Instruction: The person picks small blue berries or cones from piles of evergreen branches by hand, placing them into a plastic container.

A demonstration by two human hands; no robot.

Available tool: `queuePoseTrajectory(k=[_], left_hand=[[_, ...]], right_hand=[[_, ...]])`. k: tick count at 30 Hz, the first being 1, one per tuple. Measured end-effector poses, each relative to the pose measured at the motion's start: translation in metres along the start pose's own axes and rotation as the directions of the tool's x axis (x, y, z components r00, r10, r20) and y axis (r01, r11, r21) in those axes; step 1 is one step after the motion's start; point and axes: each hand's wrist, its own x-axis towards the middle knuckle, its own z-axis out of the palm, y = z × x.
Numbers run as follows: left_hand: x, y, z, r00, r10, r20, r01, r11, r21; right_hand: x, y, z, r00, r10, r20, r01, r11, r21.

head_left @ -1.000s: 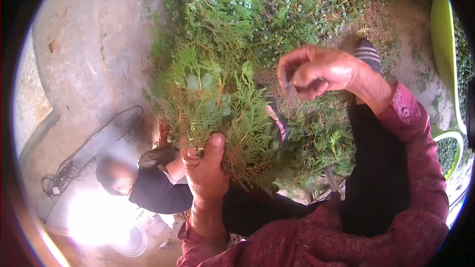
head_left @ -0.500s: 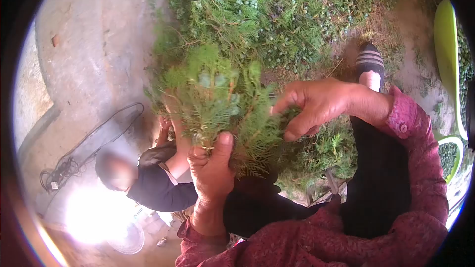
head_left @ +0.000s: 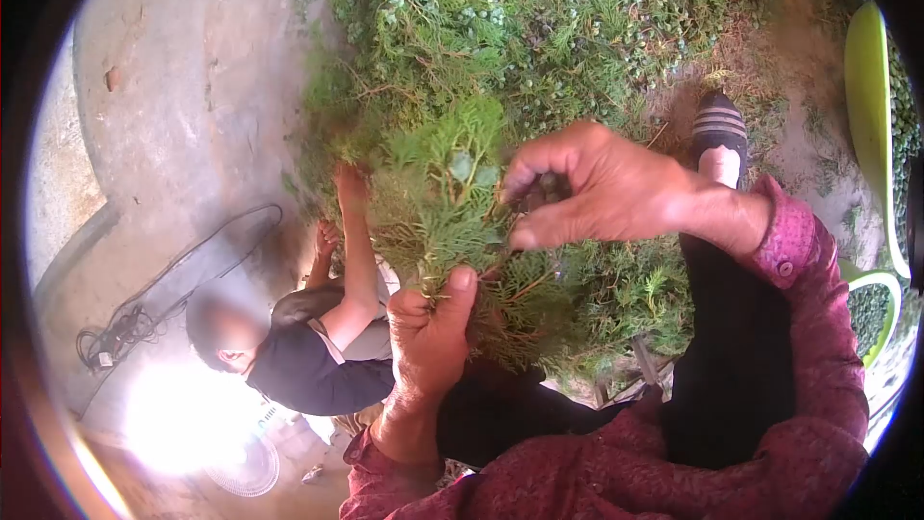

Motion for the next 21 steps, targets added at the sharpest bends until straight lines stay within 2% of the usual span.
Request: queuePoseTrajectory(k=[2,3,5,6,7,11,13,16,20,21], left_hand=[[-0.001,-0.004,-0.002,1.0,0.012,0.022,-0.013,0.999,0.032],[0.0,-0.006,-0.004,0.999,0.015,0.052,-0.018,0.999,0.051],[0.002,-0.006,-0.003,0.996,0.02,0.089,-0.026,0.997,0.07],[0.002,-0.007,-0.003,0.99,0.076,0.119,-0.087,0.992,0.091],[0.002,-0.007,-0.002,0.981,0.13,0.148,-0.147,0.983,0.11],[-0.005,0.002,0.002,0.996,0.032,0.086,-0.033,0.999,0.015],[-0.007,0.001,-0.006,0.99,0.026,0.137,-0.028,1.0,0.009],[-0.004,0.002,-0.003,0.995,-0.018,0.095,0.015,0.999,0.039],[-0.002,0.002,0.001,0.999,0.017,0.03,-0.018,0.999,0.026],[-0.002,-0.001,-0.004,0.998,-0.006,0.062,0.0,0.995,0.103]], right_hand=[[0.0,-0.005,0.004,0.998,-0.051,-0.036,0.041,0.967,-0.25],[0.0,-0.007,0.007,0.997,-0.017,-0.073,-0.008,0.944,-0.329],[-0.002,-0.007,0.011,0.999,-0.011,-0.033,0.0,0.949,-0.316],[-0.003,-0.004,0.014,1.0,-0.006,0.013,0.01,0.954,-0.301],[0.002,0.01,0.02,0.959,-0.283,-0.029,0.256,0.903,-0.344],[-0.002,0.009,0.022,0.982,-0.189,-0.016,0.177,0.943,-0.281],[-0.002,0.01,0.023,0.942,-0.332,-0.043,0.307,0.909,-0.28],[-0.002,0.01,0.021,0.95,-0.312,-0.002,0.299,0.912,-0.282],[-0.005,0.004,0.017,0.949,-0.309,0.057,0.311,0.9,-0.304],[-0.007,0.001,0.014,0.955,-0.28,0.093,0.295,0.907,-0.299]])
